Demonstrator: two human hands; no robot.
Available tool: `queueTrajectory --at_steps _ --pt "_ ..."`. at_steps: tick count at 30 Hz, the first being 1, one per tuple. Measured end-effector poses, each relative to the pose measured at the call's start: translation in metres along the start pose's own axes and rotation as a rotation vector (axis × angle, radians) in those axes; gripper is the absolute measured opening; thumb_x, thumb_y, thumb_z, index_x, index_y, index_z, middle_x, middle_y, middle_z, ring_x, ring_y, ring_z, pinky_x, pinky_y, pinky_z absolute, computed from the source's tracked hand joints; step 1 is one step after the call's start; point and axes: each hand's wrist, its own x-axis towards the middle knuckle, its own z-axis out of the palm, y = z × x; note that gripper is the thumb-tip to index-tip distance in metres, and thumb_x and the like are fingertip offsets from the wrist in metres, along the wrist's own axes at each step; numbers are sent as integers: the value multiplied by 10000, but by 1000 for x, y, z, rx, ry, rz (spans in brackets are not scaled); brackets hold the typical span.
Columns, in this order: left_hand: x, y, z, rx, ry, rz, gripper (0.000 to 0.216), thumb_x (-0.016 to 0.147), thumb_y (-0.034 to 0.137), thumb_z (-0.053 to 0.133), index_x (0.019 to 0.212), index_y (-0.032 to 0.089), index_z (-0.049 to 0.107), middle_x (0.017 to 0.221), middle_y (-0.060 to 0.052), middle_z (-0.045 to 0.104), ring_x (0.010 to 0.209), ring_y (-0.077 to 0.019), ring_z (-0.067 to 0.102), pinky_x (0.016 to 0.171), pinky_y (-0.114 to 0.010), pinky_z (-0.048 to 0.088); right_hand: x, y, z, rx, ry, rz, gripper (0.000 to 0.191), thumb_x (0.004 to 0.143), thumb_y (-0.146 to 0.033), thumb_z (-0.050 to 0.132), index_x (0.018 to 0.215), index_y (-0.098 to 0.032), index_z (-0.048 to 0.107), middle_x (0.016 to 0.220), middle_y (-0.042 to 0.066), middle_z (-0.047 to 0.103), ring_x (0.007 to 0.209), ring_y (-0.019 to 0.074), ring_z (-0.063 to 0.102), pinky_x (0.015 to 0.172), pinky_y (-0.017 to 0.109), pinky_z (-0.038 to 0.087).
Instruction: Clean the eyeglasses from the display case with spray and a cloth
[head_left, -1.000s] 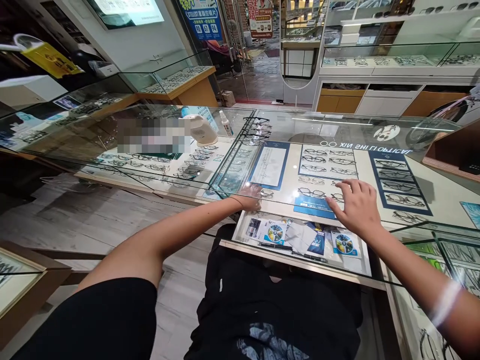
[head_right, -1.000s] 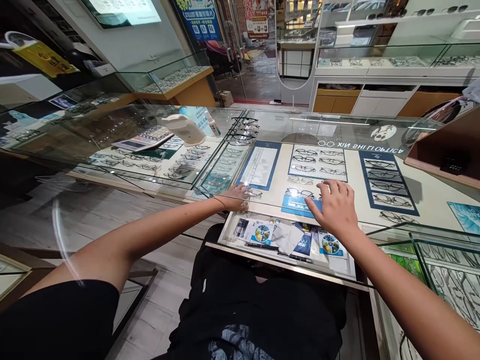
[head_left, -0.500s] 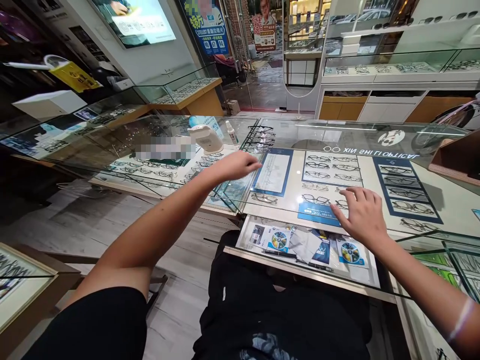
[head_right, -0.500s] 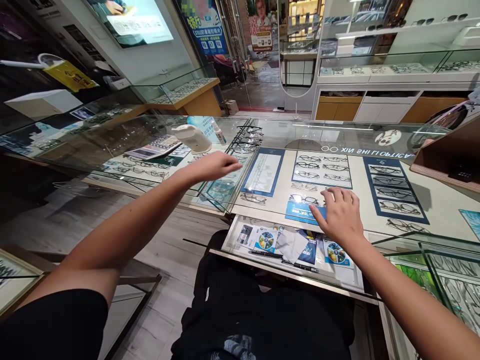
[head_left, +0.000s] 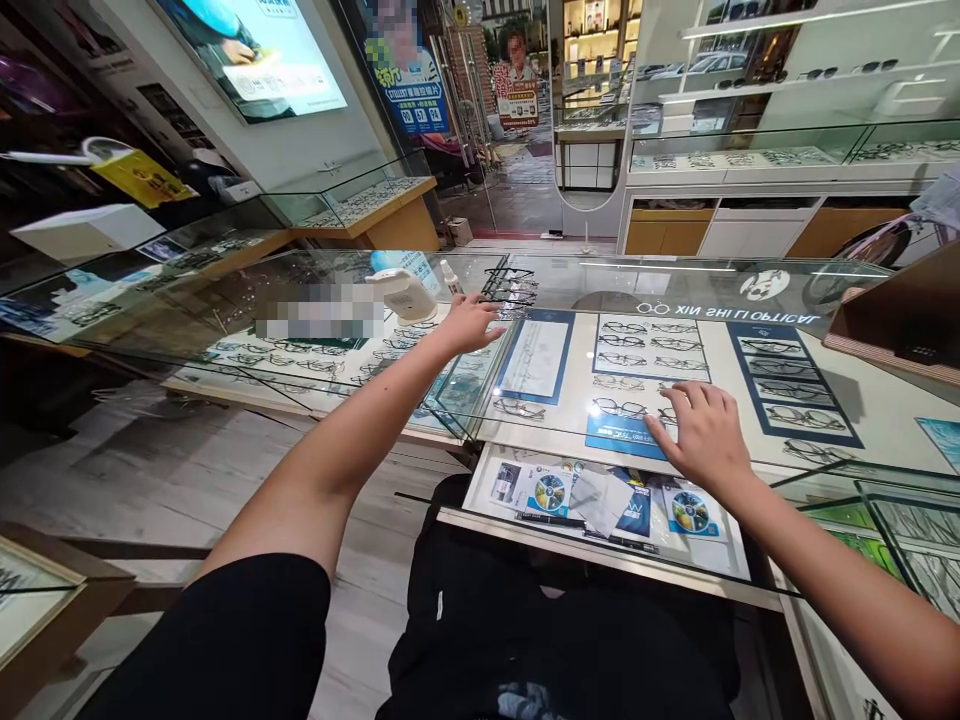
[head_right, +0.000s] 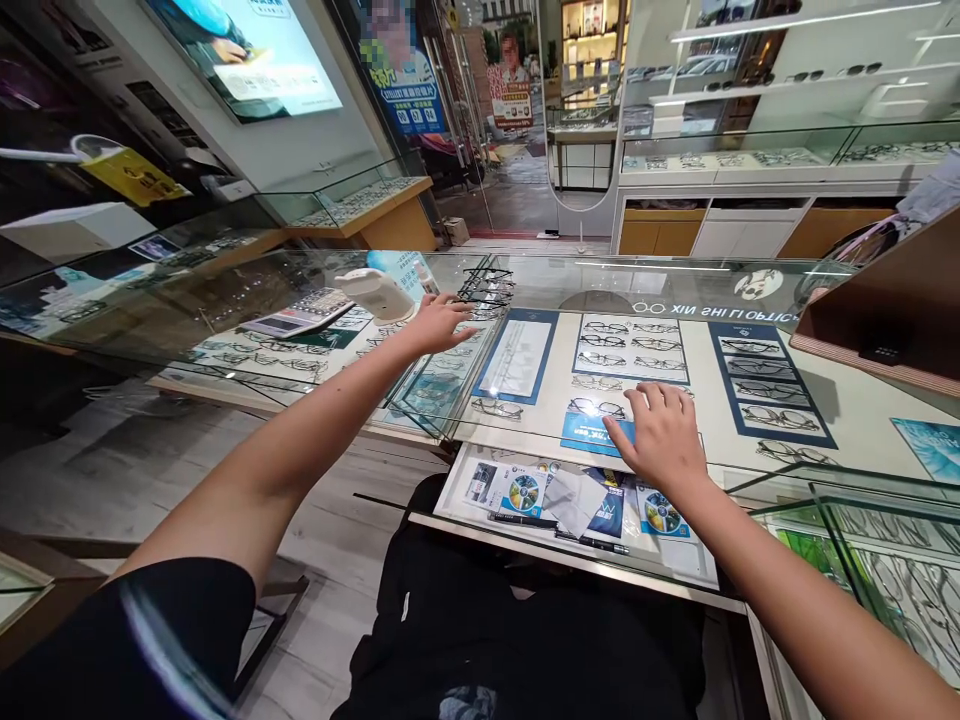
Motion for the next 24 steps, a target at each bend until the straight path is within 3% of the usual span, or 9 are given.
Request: queueTrajectory --at_steps 7,14,19,24 --pt "-14 6 -9 -54 44 -11 678 1059 641 357 1443 201 700 1565 -134 632 1543 -407 359 1230 -596 235 0 -1 0 14 32 -1 504 1048 -526 458 1331 -169 674 1285 192 672 1219 383 530 1076 531 368" --pt "-97 35 -70 -134 73 120 611 1070 649 400 1351 237 753 1512 -110 679 1521 -384 418 1241 -598 249 0 -3 -1 4 37 -6 527 1071 -561 424 1308 -162 675 1283 194 681 1225 380 542 1075 527 374" --pt "-161 58 -115 -262 -122 249 551 1082 659 392 1274 331 791 1371 -52 765 1381 -310 587 1184 -509 386 -2 -2 -1 2 15 11 523 1069 -541 435 1333 -150 661 1308 198 675 1244 381 539 1074 527 376" --pt "-198 83 -122 -460 -352 338 505 1090 624 406 1229 366 818 1334 -42 774 1266 -257 684 1103 -385 508 -2 -4 -3 -17 -11 20 548 1097 -550 391 1331 -132 658 1331 198 668 1249 374 540 1068 518 382"
